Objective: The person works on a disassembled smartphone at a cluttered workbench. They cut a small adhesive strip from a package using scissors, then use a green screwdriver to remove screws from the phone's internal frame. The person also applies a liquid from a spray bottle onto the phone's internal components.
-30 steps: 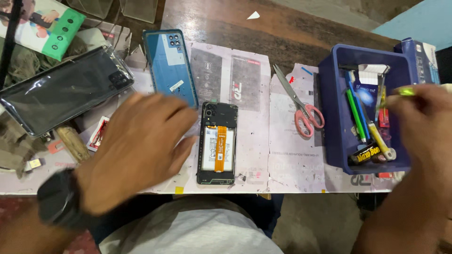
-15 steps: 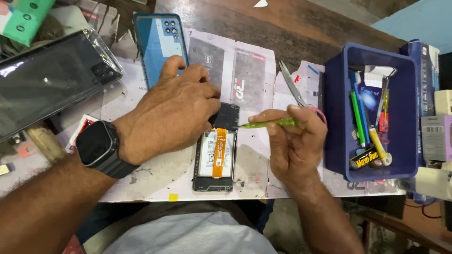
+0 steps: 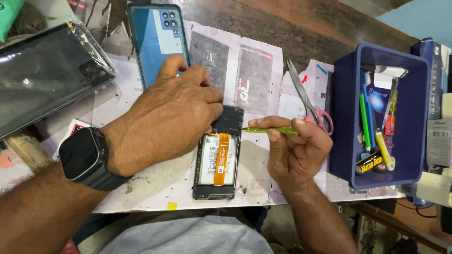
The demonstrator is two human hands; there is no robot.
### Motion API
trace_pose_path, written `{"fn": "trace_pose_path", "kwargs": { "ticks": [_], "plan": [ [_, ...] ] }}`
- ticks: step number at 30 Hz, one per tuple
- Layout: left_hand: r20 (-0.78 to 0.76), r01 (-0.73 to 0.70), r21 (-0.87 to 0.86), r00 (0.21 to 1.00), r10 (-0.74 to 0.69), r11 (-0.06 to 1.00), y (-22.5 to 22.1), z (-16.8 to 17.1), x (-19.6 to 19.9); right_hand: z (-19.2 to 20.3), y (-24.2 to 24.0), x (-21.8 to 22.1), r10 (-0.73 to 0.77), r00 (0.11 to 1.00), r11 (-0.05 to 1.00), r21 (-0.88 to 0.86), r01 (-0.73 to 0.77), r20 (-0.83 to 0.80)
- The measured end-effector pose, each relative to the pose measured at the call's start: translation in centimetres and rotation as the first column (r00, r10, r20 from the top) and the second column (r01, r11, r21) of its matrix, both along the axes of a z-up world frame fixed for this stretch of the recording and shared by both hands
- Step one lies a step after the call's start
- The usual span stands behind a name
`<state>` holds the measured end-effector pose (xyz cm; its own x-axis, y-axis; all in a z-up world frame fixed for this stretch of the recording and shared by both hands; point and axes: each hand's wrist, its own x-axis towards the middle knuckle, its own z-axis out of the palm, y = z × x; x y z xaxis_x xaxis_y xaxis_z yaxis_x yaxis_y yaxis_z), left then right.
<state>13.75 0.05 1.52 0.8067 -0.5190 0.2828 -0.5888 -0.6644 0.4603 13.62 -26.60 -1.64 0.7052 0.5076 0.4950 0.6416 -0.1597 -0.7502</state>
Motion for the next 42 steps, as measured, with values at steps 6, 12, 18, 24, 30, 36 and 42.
{"fn": "trace_pose_path", "kwargs": {
  "ticks": [6,12,18,24,30,36,42],
  "plan": [
    [0.008,-0.006,-0.002,1.000,0.006,1.000,0.0,0.0,-0.1,-0.4,0.1,0.3,0.026,1.000,1.000,0.002,-0.026,-0.004],
    [0.008,0.002,-0.011,1.000,-0.002,1.000,0.1,0.0,-0.2,-0.3,0.1,0.4,0.014,1.000,1.000,-0.016,-0.014,0.005],
    [0.001,-0.001,-0.010,1.000,0.001,1.000,0.0,0.0,-0.1,-0.4,-0.1,0.3,0.019,1.000,1.000,-0.010,-0.019,0.000],
    [0.003,-0.007,0.009,1.000,0.007,1.000,0.1,0.1,-0.2,0.1,0.4,0.3,0.047,0.999,0.999,0.005,-0.047,-0.002],
    [0.046,-0.020,0.024,0.999,0.019,1.000,0.0,-0.1,-0.3,3.4,1.5,0.8,-0.007,0.985,0.998,-0.063,0.018,0.170],
    [0.029,-0.027,0.049,0.999,0.026,0.998,-0.2,0.3,-0.3,5.0,2.4,0.8,-0.025,0.981,0.998,-0.053,0.036,0.190],
    [0.036,-0.024,0.058,0.999,0.022,0.998,-0.2,0.5,-0.3,5.3,2.6,0.7,0.008,0.978,0.999,-0.042,0.001,0.209]
  ]
}}
